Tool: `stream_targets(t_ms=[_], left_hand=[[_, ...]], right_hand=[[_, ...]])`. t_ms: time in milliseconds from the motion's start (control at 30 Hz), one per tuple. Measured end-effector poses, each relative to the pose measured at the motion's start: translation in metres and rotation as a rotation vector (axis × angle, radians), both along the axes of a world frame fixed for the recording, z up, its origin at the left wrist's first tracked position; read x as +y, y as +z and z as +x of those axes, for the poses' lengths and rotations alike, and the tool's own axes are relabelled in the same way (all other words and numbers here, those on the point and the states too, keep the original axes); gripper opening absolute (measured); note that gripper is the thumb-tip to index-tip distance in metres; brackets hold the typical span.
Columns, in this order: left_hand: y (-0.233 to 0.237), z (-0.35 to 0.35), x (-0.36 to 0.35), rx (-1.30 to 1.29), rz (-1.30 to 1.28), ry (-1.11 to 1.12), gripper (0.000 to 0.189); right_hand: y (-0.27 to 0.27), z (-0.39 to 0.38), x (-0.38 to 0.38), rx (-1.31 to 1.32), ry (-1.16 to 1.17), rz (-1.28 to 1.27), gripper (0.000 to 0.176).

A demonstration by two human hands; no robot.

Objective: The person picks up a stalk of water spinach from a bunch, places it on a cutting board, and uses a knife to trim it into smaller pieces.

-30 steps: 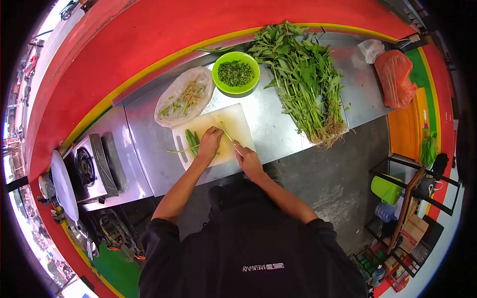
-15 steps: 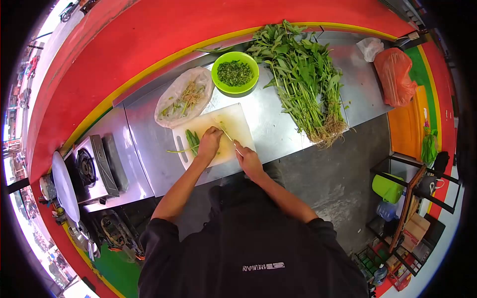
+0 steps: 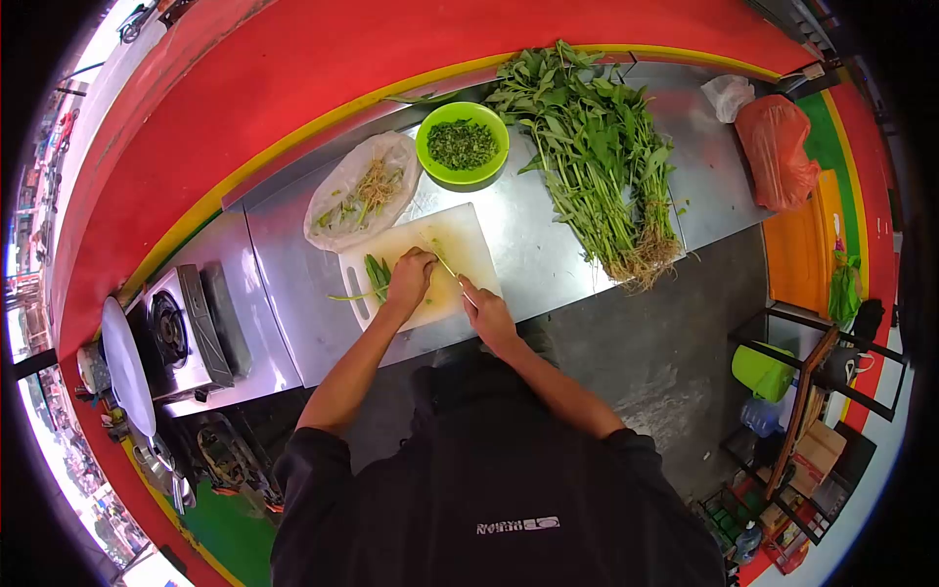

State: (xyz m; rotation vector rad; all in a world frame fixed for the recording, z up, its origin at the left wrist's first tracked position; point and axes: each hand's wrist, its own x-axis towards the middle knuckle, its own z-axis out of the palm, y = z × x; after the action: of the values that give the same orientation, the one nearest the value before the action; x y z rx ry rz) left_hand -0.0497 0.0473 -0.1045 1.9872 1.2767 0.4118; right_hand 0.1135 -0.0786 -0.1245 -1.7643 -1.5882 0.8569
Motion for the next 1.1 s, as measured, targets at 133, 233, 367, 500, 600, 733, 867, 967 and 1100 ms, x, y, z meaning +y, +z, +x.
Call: stream_targets(t_ms=[133,233,367,500,600,733,867,967,1100], left_hand=[[-0.006,0.001,-0.003,0.070,0.050,-0.050,0.015],[-0.010,0.000,-0.006,0.163,0.112,-0.084,0.017],[-0.014,0.000,-0.004,0.175,0.075,-0.041,0.017],[-0.013,-0.002,-0.004,0.085,0.086,-0.027,0.017],[-0.008,-0.001,-0.004,0.076,0.084,-0.064,0.017],[-0.005,-0.003,-0.007,0.190,0.111,-0.131,0.019],[-0.006,-0.005,-0.008,0.162,0.127,-0.109,0.019],[-0.010,-0.004,-0.007,0.174,0.108,-0.109,0.024],[-0.010,-0.004,-0.007,0.169,0.103,-0.114,0.023]], right_hand=[[-0.001,-0.003,0.008,-0.040,-0.007,0.030,0.042],[0.005,-0.002,0.010,-0.003,-0.018,0.039,0.042],[0.015,0.001,0.000,0.044,-0.015,0.017,0.043],[0.004,-0.002,-0.008,0.036,-0.032,0.049,0.043],[-0.001,-0.002,-0.007,-0.037,-0.026,0.022,0.044],[-0.004,-0.003,0.005,-0.059,0.002,0.037,0.042],[-0.001,-0.003,0.005,0.002,-0.014,-0.004,0.042],[0.006,-0.002,-0.002,0.026,-0.019,0.031,0.042],[0.002,-0.004,-0.003,0.024,-0.030,0.014,0.042]])
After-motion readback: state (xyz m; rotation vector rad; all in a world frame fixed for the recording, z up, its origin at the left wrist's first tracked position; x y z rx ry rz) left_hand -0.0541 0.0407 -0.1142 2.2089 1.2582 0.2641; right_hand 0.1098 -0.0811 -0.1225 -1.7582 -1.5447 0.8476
